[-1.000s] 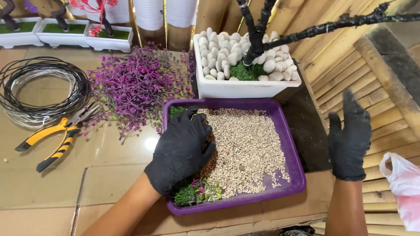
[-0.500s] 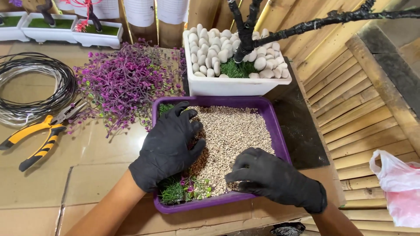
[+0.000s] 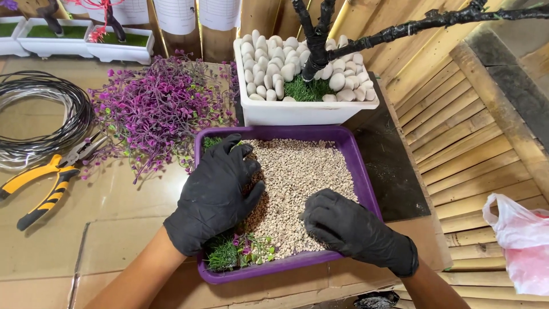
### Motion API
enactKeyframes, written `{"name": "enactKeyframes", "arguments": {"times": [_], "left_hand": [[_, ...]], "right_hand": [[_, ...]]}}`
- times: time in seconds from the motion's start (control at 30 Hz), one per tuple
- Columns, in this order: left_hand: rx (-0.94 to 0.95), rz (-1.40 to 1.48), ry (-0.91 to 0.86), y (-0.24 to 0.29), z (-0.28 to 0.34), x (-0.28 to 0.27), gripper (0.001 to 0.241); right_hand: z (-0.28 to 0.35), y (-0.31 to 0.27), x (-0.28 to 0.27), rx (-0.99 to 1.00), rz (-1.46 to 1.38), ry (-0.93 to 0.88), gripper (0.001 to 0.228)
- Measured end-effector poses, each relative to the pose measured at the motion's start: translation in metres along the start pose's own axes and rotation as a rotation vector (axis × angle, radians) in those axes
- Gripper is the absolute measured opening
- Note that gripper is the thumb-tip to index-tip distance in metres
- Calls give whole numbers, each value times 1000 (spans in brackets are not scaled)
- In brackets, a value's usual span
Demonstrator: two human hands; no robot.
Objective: Sorting and arranging decorative stones and moss from a tray into an artificial tree pot.
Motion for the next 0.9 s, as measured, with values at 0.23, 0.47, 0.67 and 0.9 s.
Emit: {"name": "enactKeyframes", "arguments": {"times": [0.23,0.47,0.67,0.9], "left_hand": [[-33,-44,-53,-1,0,8,26],[2,-36,-26,2,-1,4,22],[-2,-87,-36,2,0,6,23],[-9,-164,-65,2,3,10,29]], "right_hand": [[4,-8,-26,143,-49,58,32],[5,8,15,-27,205,-120,22],[-3,-3,9,-76,225,-111,16],[2,-9,-3,-19,113,-50,13]]}}
Point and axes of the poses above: each hand's wrist, its own z-axis away from the middle knuckle, its own x-axis out of the palm, y = z × x, the point moved 6 cm from there along -z, towards the middle knuckle, and after that the axes turned 4 degrees about -y, right-handed, at the moved point
